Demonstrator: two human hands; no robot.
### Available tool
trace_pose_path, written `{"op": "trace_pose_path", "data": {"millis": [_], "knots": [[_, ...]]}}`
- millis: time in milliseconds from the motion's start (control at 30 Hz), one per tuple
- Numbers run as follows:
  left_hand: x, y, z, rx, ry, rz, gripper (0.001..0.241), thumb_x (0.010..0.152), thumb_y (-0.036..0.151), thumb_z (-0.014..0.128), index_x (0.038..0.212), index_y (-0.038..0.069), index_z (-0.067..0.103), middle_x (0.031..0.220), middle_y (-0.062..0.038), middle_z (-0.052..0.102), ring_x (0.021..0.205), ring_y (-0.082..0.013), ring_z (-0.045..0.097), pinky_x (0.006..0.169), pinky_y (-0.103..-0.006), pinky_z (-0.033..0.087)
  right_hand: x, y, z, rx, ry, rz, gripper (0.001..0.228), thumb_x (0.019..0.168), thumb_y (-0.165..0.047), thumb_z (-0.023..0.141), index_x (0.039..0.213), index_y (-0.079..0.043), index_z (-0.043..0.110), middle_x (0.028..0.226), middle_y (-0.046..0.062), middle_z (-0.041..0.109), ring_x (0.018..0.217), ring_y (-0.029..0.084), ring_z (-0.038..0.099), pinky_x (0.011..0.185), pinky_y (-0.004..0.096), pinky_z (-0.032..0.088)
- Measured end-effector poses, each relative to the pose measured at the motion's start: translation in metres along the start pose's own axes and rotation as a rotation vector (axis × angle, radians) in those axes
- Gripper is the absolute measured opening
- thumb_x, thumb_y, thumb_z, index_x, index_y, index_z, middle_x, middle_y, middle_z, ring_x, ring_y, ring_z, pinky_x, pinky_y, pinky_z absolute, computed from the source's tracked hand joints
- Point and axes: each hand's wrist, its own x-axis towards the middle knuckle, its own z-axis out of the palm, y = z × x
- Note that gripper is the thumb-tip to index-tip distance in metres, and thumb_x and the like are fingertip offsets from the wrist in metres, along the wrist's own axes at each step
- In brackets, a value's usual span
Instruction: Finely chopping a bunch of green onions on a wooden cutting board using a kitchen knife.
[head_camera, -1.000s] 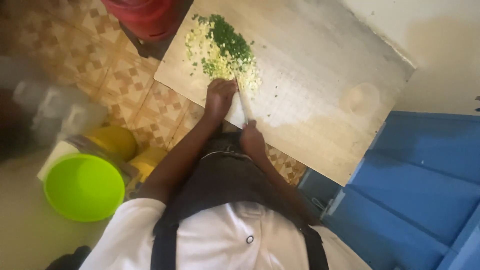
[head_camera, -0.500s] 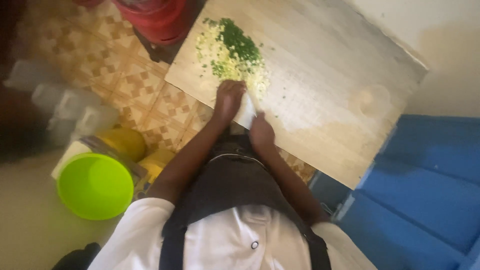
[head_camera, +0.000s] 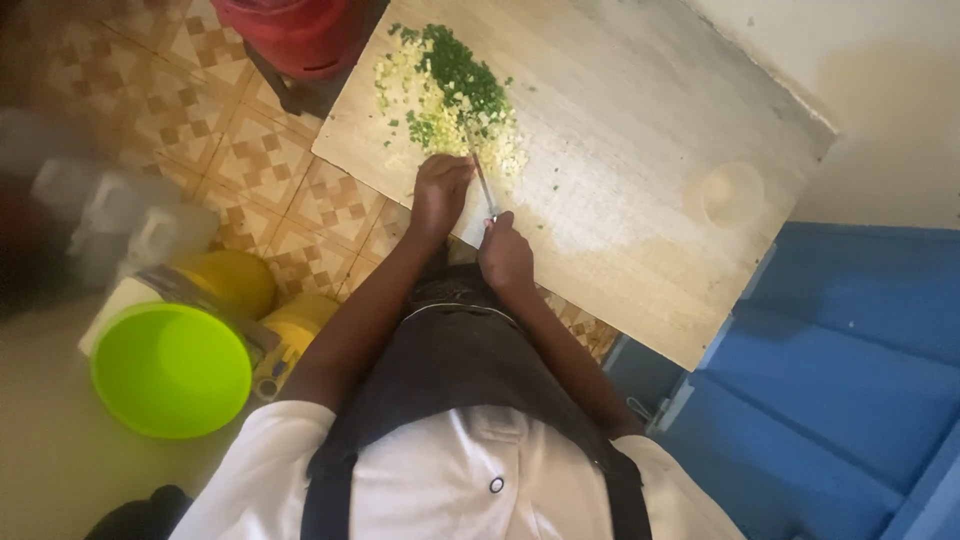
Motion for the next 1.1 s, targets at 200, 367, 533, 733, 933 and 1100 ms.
{"op": "trace_pose_path", "data": {"millis": [200, 367, 533, 733, 933, 1100], "knots": [[0.002, 0.000, 0.002, 0.011, -0.012, -0.016, 0.002, 0.074, 0.001, 0.069, 0.076, 0.002, 0.069, 0.082, -0.010, 0.067, 0.079, -0.0297, 0.062, 0.071, -0.0384, 0.049, 0.005, -0.011, 0.000, 0.089, 0.003, -0.005, 0.030, 0.096, -0.026, 0.022, 0.102, -0.001, 0.037, 0.084, 0.027, 0.061, 0.085, 0.045, 0.061, 0.072, 0.053, 0.048], [0.000, -0.004, 0.004, -0.019, 0.016, -0.017, 0.003, 0.076, 0.002, 0.068, 0.074, 0.005, 0.069, 0.081, -0.009, 0.068, 0.076, -0.0294, 0.063, 0.068, -0.0378, 0.049, 0.027, -0.013, 0.009, 0.061, 0.055, -0.098, 0.038, 0.096, -0.020, 0.024, 0.114, 0.011, 0.035, 0.086, 0.029, 0.061, 0.083, 0.044, 0.062, 0.068, 0.051, 0.050], [0.003, 0.005, 0.000, 0.000, 0.018, -0.026, 0.003, 0.075, 0.001, 0.068, 0.074, 0.004, 0.069, 0.081, -0.010, 0.068, 0.076, -0.0309, 0.062, 0.066, -0.0392, 0.049, 0.037, 0.019, 0.038, 0.010, 0.055, -0.112, 0.031, 0.094, -0.017, 0.027, 0.108, 0.009, 0.036, 0.084, 0.029, 0.061, 0.082, 0.045, 0.062, 0.069, 0.052, 0.050], [0.002, -0.004, -0.001, -0.004, 0.017, 0.003, 0.004, 0.075, 0.002, 0.070, 0.077, 0.005, 0.070, 0.085, -0.008, 0.069, 0.080, -0.0276, 0.063, 0.071, -0.0375, 0.050, 0.019, 0.056, 0.074, -0.286, 0.210, -0.197, 0.028, 0.096, -0.027, 0.029, 0.098, 0.001, 0.037, 0.062, 0.015, 0.058, 0.062, 0.035, 0.065, 0.053, 0.042, 0.052], [-0.001, 0.002, 0.000, 0.147, -0.032, 0.008, 0.003, 0.074, 0.004, 0.072, 0.075, 0.004, 0.069, 0.080, -0.010, 0.068, 0.079, -0.0283, 0.063, 0.075, -0.0372, 0.048, 0.022, 0.032, 0.045, 0.059, 0.109, -0.107, 0.037, 0.097, -0.023, 0.029, 0.115, 0.009, 0.036, 0.082, 0.029, 0.061, 0.079, 0.048, 0.062, 0.062, 0.056, 0.049], [0.001, 0.004, -0.001, -0.027, 0.007, -0.071, 0.004, 0.075, 0.000, 0.069, 0.075, 0.003, 0.067, 0.084, -0.009, 0.067, 0.082, -0.0288, 0.062, 0.075, -0.0393, 0.049, -0.016, 0.066, 0.059, -0.345, 0.510, -0.439, 0.040, 0.094, -0.016, 0.041, 0.109, 0.021, 0.040, 0.052, 0.018, 0.057, 0.049, 0.030, 0.062, 0.041, 0.039, 0.047]]}}
